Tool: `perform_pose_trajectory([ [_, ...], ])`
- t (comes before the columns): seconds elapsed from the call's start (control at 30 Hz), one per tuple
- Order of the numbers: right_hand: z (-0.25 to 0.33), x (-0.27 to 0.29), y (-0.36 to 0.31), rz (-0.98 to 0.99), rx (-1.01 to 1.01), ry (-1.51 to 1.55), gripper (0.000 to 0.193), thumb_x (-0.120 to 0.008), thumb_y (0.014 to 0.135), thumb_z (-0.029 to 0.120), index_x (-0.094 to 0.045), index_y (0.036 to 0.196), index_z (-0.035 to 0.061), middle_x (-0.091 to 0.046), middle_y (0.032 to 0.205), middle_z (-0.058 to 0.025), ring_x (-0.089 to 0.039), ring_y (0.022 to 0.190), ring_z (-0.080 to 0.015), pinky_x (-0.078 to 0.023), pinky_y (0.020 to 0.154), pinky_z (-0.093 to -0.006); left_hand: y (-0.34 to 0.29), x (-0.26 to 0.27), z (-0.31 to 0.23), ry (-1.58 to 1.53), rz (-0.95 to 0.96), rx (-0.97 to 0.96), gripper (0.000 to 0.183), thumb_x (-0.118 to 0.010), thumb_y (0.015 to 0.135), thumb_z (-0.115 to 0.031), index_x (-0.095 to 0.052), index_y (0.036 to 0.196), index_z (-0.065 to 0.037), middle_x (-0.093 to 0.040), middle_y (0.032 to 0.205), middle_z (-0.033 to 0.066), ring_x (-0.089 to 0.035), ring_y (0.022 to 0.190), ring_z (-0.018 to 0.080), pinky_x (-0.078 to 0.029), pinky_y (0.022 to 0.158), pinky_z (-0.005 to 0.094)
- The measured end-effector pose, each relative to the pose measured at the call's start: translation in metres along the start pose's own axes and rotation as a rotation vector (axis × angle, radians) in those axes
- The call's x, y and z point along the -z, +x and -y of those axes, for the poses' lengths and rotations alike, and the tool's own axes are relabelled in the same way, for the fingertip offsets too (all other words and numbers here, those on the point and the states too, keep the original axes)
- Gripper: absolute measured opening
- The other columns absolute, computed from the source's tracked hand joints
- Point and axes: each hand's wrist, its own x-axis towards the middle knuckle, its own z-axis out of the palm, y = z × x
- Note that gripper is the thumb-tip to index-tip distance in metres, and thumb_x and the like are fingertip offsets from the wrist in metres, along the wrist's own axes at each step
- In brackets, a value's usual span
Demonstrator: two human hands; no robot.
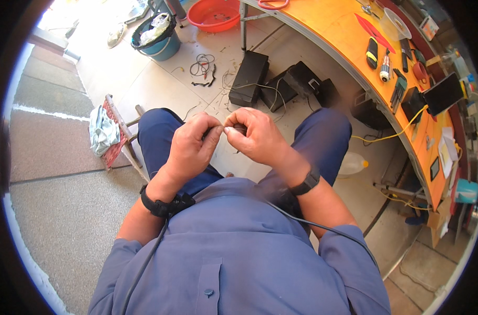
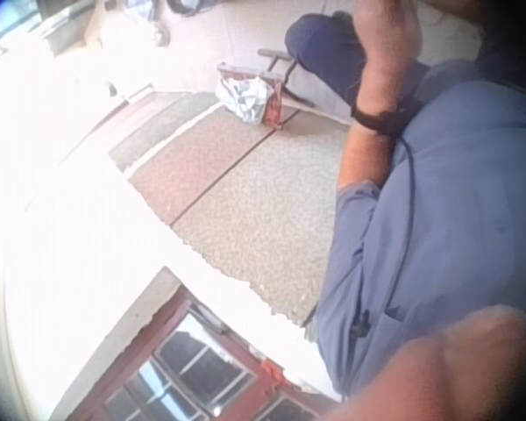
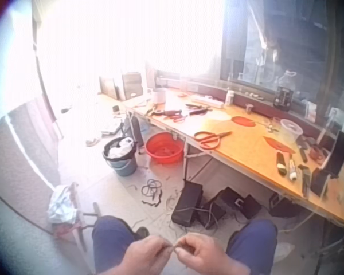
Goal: The person sits at a workbench and twists two wire ends together, then wraps the joint with black electrical tape. They continue to handle and twist additional wire segments and apply tape to secure the connections.
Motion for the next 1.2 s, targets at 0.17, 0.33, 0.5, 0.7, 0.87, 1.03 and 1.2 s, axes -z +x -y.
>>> perform_pose_trajectory([
  [0.17,-0.0041,0.0062,0.0025,0.195,-0.352,0.544,0.014,-0.069,0.09,0.011,-0.066,0.098,0.0004,-0.056,0.076,0.002,-0.054,0.065,-0.0061,-0.046,0.057,-0.0252,0.0005,-0.0007,-0.0002,-0.034,0.025,-0.013,0.007,-0.068,0.093,-0.007,-0.062,0.093,-0.003,-0.063,0.08,0.0101,-0.063,0.067,0.0238,-0.05,0.059,0.0338],
  [0.33,0.0023,0.0004,-0.0035,0.004,0.02,0.054,0.015,-0.073,0.087,0.009,-0.065,0.099,0.0022,-0.059,0.083,-0.0043,-0.059,0.065,-0.0128,-0.049,0.059,-0.0278,-0.0018,0.0016,0.0007,-0.598,0.125,0.647,0.014,-0.062,0.102,-0.017,-0.061,0.098,-0.003,-0.057,0.074,-0.0021,-0.052,0.063,0.0054,-0.045,0.057,0.0231],
  [0.5,0.0046,-0.0002,-0.0019,-0.032,0.182,-0.177,0.018,-0.076,0.083,0.008,-0.066,0.098,0.0066,-0.06,0.086,-0.0065,-0.062,0.068,-0.0171,-0.05,0.059,-0.0307,-0.001,0.0027,0.003,-0.855,0.129,0.785,0.013,-0.063,0.102,-0.019,-0.061,0.099,-0.006,-0.058,0.074,-0.0015,-0.051,0.059,0.0055,-0.041,0.054,0.0215],
  [0.7,-0.0008,-0.0025,-0.0005,-0.101,0.268,-0.263,0.02,-0.076,0.082,0.007,-0.067,0.099,0.0076,-0.065,0.091,-0.0044,-0.059,0.063,-0.0127,-0.047,0.056,-0.0274,0.0,0.0045,0.0038,-1.011,0.163,0.887,0.01,-0.063,0.101,-0.016,-0.062,0.1,-0.007,-0.06,0.075,0.0,-0.052,0.057,0.0071,-0.035,0.047,0.0179],
  [0.87,-0.0035,-0.001,-0.0043,0.014,-0.021,0.017,0.018,-0.074,0.085,0.007,-0.066,0.102,0.0045,-0.069,0.088,-0.0029,-0.056,0.062,-0.0061,-0.045,0.052,-0.0253,-0.0002,0.0044,0.0043,-1.036,0.164,0.896,0.009,-0.063,0.101,-0.015,-0.062,0.099,-0.007,-0.06,0.076,0.0006,-0.052,0.056,0.0075,-0.034,0.046,0.0183],
  [1.03,-0.0001,0.0051,-0.0041,0.099,-0.259,0.361,0.016,-0.072,0.091,0.01,-0.066,0.102,-0.0002,-0.069,0.085,-0.0009,-0.057,0.067,-0.0023,-0.046,0.053,-0.0226,0.0001,0.0043,0.0034,-0.998,0.171,0.894,0.011,-0.064,0.101,-0.017,-0.061,0.098,-0.007,-0.059,0.075,-0.0001,-0.052,0.057,0.0068,-0.035,0.048,0.0188],
  [1.2,0.0018,0.0022,-0.0044,0.053,-0.233,0.34,0.015,-0.072,0.092,0.01,-0.068,0.101,-0.0003,-0.069,0.083,-0.0009,-0.059,0.069,-0.0026,-0.047,0.057,-0.0204,0.0005,0.0047,0.0014,-0.899,0.181,0.855,0.014,-0.063,0.102,-0.021,-0.06,0.097,-0.008,-0.06,0.074,-0.0011,-0.053,0.058,0.0056,-0.038,0.052,0.0198],
])
